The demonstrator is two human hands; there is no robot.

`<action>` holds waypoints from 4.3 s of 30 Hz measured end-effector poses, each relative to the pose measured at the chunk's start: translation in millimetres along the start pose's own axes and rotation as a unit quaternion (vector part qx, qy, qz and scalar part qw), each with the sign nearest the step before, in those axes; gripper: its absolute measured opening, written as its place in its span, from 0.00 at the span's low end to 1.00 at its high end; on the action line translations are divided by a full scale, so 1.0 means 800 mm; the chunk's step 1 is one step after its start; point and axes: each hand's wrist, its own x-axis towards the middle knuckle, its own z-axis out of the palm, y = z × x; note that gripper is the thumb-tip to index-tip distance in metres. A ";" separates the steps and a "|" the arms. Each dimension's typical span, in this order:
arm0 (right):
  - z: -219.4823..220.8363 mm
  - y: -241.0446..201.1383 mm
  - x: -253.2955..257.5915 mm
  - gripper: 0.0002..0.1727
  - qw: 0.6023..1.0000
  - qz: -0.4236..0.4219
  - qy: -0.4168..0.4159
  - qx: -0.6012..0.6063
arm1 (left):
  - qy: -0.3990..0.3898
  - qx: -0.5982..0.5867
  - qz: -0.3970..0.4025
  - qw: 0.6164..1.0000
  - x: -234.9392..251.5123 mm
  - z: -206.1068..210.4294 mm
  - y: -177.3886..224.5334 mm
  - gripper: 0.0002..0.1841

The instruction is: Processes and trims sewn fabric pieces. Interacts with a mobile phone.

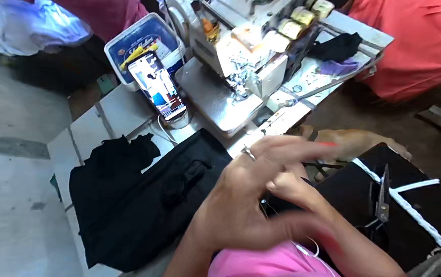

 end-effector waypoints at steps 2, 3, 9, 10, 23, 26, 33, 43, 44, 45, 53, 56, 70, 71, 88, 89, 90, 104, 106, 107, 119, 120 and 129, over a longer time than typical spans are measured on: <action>-0.005 0.017 0.002 0.09 0.998 -0.065 0.017 0.022 | -0.035 0.165 -0.065 0.984 -0.024 0.018 -0.041 0.31; -0.011 0.022 0.005 0.10 0.997 -0.061 0.008 0.051 | -0.045 0.171 -0.101 0.979 -0.033 0.029 -0.059 0.32; -0.028 0.083 0.042 0.11 0.984 -0.010 0.153 -0.089 | -0.026 0.082 -0.275 0.957 -0.057 0.056 -0.101 0.36; -0.031 0.098 0.052 0.11 0.977 0.010 0.155 -0.143 | -0.022 0.119 -0.264 0.957 -0.060 0.059 -0.104 0.34; -0.025 0.131 0.088 0.12 0.988 0.021 0.086 -0.123 | -0.112 0.250 -0.224 0.935 -0.073 0.078 -0.122 0.22; -0.044 0.123 0.117 0.13 0.985 0.044 0.146 -0.082 | -0.109 0.252 -0.220 0.936 -0.077 0.079 -0.124 0.23; -0.067 0.117 0.081 0.17 0.982 0.061 0.083 -0.159 | -0.088 0.272 -0.179 0.941 -0.087 0.083 -0.131 0.24; -0.016 0.107 0.065 0.11 0.960 0.153 0.022 -0.233 | -0.097 0.283 -0.176 0.938 -0.085 0.079 -0.127 0.25; -0.025 0.102 0.079 0.12 0.958 0.171 -0.009 -0.228 | -0.098 0.282 -0.177 0.938 -0.085 0.079 -0.127 0.25; -0.032 0.101 0.090 0.13 0.963 0.157 -0.004 -0.219 | -0.100 0.281 -0.178 0.938 -0.085 0.079 -0.127 0.26; -0.068 0.089 0.094 0.26 0.978 0.095 0.069 -0.173 | -0.089 0.284 -0.167 0.940 -0.088 0.079 -0.128 0.26; -0.039 0.112 0.052 0.23 0.969 0.128 0.083 -0.195 | -0.087 0.287 -0.166 0.939 -0.087 0.080 -0.128 0.26; -0.038 0.086 0.092 0.23 0.981 0.071 0.127 -0.132 | -0.094 0.295 -0.171 0.935 -0.086 0.081 -0.126 0.26; -0.037 0.086 0.086 0.21 0.980 0.060 0.126 -0.138 | -0.091 0.295 -0.171 0.936 -0.086 0.082 -0.126 0.26; -0.030 0.117 0.077 0.20 0.963 0.122 0.190 -0.150 | -0.062 0.277 -0.186 0.941 -0.083 0.083 -0.125 0.17; -0.039 0.118 0.076 0.23 0.961 0.128 0.197 -0.144 | -0.063 0.283 -0.185 0.939 -0.081 0.083 -0.125 0.17; -0.044 0.117 0.072 0.24 0.963 0.129 0.190 -0.143 | -0.066 0.287 -0.187 0.937 -0.078 0.082 -0.124 0.16; -0.005 0.137 0.092 0.17 0.972 0.084 0.132 -0.177 | -0.072 0.303 -0.195 0.930 -0.070 0.081 -0.123 0.15; -0.018 0.128 0.090 0.18 0.968 0.104 0.172 -0.149 | -0.067 0.303 -0.195 0.930 -0.071 0.082 -0.123 0.15; -0.023 0.122 0.086 0.20 0.969 0.109 0.173 -0.140 | -0.063 0.305 -0.192 0.931 -0.072 0.083 -0.124 0.15; 0.015 0.119 0.086 0.09 0.989 0.041 -0.005 -0.143 | -0.060 0.306 -0.188 0.931 -0.074 0.085 -0.126 0.15; 0.010 0.116 0.091 0.10 0.988 0.059 -0.009 -0.142 | -0.060 0.307 -0.188 0.931 -0.074 0.084 -0.126 0.15; -0.064 0.126 0.083 0.22 0.978 0.093 0.130 -0.138 | -0.042 0.312 -0.181 0.932 -0.076 0.088 -0.128 0.15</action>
